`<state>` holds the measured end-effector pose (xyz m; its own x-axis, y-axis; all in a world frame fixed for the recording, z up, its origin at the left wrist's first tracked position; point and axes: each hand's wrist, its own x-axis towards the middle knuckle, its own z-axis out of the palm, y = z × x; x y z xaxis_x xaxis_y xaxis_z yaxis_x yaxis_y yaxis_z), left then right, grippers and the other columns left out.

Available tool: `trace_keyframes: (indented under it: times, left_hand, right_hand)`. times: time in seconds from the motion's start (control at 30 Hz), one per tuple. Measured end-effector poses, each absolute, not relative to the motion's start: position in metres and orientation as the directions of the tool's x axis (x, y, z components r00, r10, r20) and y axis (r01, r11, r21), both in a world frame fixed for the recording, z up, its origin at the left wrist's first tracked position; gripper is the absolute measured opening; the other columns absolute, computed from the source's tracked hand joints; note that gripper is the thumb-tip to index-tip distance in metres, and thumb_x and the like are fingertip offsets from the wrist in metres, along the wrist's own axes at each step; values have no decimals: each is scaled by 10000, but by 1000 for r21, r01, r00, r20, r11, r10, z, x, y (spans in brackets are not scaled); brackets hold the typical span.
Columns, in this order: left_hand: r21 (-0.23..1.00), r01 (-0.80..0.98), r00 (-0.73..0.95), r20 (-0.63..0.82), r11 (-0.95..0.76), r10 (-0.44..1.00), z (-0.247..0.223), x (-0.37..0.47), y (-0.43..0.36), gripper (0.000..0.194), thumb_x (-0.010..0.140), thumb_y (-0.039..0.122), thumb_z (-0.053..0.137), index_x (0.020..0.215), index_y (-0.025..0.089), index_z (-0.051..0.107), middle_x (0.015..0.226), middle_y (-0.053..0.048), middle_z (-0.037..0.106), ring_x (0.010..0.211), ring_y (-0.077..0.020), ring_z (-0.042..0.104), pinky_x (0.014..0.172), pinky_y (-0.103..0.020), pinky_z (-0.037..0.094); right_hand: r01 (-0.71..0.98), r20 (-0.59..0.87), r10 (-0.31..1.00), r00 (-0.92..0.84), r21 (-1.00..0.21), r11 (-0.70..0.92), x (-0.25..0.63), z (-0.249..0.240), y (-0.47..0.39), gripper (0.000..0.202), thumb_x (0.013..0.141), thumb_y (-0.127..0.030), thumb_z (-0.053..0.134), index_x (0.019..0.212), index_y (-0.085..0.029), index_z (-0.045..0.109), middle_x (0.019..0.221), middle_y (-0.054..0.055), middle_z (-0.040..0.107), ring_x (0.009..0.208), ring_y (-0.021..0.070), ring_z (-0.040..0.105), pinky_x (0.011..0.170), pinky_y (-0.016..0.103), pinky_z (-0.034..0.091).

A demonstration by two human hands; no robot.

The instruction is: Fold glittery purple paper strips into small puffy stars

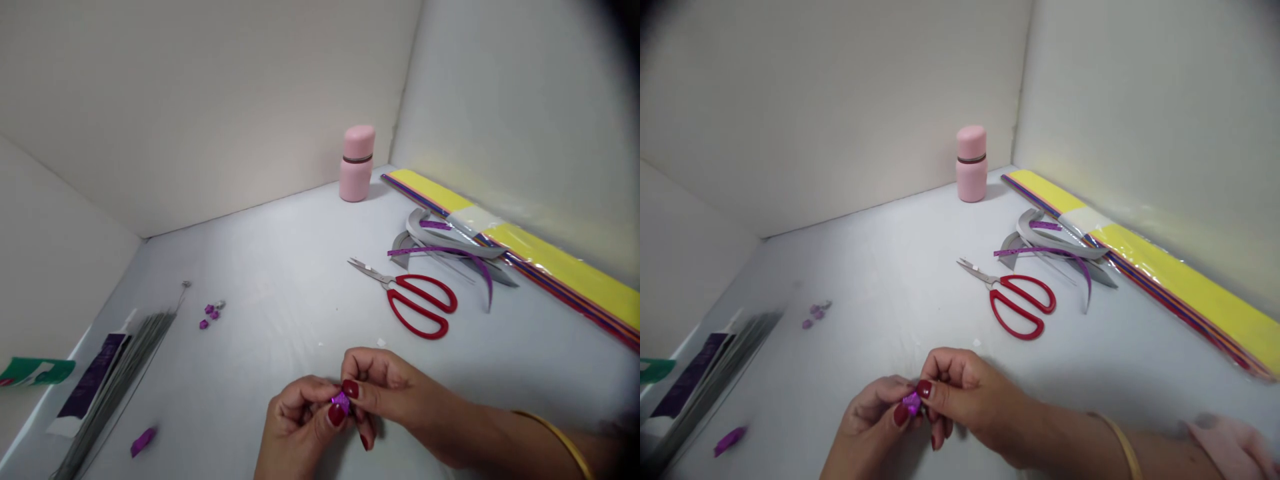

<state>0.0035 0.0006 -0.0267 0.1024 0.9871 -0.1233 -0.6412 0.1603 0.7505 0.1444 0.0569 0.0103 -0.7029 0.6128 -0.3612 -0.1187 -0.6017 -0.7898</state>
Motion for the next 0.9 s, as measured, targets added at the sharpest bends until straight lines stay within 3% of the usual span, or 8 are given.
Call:
trace_keyframes:
  times: [0.1, 0.33, 0.53, 0.77, 0.9]
  left_hand:
    - [748, -637, 110, -150, 185, 983, -28, 4, 1, 35, 693, 280, 746, 724, 288, 732, 667, 4, 703, 583, -138, 639, 601, -292, 453]
    - [696, -610, 113, -397, 379, 911, -21, -2, 1, 181, 646, 355, 769, 723, 194, 739, 538, 14, 665, 534, -102, 605, 573, -224, 442]
    - [765, -561, 10, -375, 316, 927, -27, 0, 0, 135, 608, 287, 803, 652, 197, 712, 561, -11, 708, 540, -142, 635, 575, -261, 450]
    - [804, -496, -170, -461, 328, 871, -5, 3, 2, 231, 509, 313, 849, 698, 223, 752, 622, -23, 742, 587, -119, 637, 614, -213, 467]
    - [887, -392, -127, -314, 243, 941, -5, 2, 2, 172, 634, 325, 776, 771, 224, 757, 709, -44, 720, 681, -172, 637, 668, -271, 473]
  right_hand:
    - [-108, -365, 607, -705, -792, -601, 145, 10, 56, 311, 738, -407, 656, 686, -144, 498, 541, -49, 535, 439, 52, 490, 463, 174, 342]
    - [-99, -362, 625, -692, -809, -579, 145, 8, 57, 300, 752, -404, 636, 706, -146, 489, 610, -3, 601, 464, 64, 507, 465, 182, 340]
    - [-38, -376, 623, -686, -836, -547, 143, 7, 58, 317, 748, -427, 634, 700, -145, 498, 585, -38, 541, 453, 53, 487, 451, 178, 292]
    - [-141, -311, 679, -665, -841, -523, 142, 4, 52, 281, 790, -393, 608, 718, -148, 489, 624, -40, 528, 488, 51, 480, 496, 187, 336]
    - [-155, -294, 675, -677, -839, -521, 143, 4, 54, 279, 789, -393, 614, 722, -149, 494, 613, -43, 530, 480, 53, 482, 487, 185, 326]
